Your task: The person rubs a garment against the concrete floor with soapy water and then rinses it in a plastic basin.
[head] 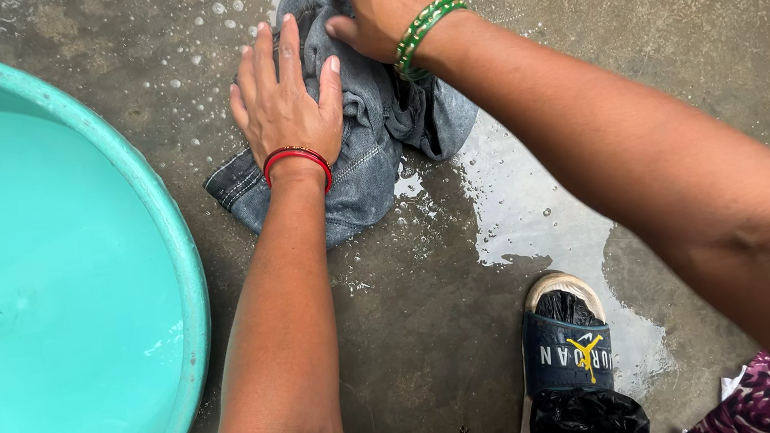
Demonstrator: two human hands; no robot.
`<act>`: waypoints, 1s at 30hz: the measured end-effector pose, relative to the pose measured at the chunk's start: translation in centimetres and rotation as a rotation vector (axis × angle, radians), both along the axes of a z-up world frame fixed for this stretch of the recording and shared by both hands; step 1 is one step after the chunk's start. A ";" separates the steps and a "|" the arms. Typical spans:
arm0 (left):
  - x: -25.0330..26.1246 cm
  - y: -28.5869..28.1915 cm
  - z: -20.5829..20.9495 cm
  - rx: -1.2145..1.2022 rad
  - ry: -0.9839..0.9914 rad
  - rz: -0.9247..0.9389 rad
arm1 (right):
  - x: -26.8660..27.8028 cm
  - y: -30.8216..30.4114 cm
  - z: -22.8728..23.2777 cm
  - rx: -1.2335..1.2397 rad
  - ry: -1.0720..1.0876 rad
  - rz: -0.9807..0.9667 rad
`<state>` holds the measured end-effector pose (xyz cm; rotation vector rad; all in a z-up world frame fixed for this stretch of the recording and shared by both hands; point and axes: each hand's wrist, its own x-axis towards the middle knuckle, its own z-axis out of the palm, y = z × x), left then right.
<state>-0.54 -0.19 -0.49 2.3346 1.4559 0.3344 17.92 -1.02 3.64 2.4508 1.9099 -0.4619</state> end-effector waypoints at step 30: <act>-0.3 0.4 0.3 -0.107 -0.013 -0.036 | -1.0 -1.8 -5.0 -0.076 0.220 -0.110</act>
